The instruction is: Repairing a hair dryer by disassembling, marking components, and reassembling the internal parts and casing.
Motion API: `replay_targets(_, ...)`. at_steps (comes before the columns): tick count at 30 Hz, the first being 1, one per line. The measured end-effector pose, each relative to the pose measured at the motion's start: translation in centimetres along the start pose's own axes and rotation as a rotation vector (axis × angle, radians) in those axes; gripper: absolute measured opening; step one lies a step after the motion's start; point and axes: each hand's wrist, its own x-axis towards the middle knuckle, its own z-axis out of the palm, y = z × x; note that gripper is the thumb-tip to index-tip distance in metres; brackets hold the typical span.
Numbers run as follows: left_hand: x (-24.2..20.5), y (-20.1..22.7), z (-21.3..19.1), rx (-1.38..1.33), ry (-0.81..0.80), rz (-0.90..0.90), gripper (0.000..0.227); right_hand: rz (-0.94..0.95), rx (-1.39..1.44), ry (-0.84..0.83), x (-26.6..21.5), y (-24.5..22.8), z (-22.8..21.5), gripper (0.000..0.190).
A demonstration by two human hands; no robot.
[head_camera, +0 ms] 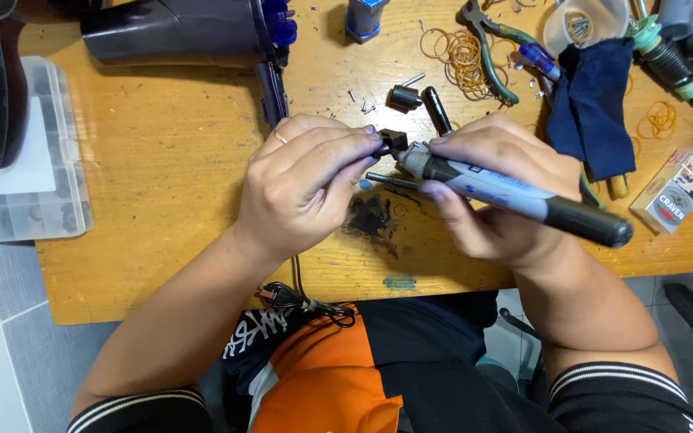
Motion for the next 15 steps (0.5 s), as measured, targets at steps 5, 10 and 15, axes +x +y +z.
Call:
replay_targets(5, 0.08, 0.01, -0.08, -0.029, -0.011, -0.013, 0.011, 0.012, -0.032, 0.033, -0.18, -0.27, 0.17, 0.029)
replay_targets(10, 0.17, 0.08, -0.04, -0.045, 0.017, -0.019, 0.013, -0.006, -0.109, 0.045, 0.46, -0.57, 0.04, 0.028)
replay_targets(15, 0.02, 0.29, -0.09, -0.028, 0.010, -0.018, 0.012, 0.043, 0.000, 0.060, -0.27, -0.24, 0.04, 0.028)
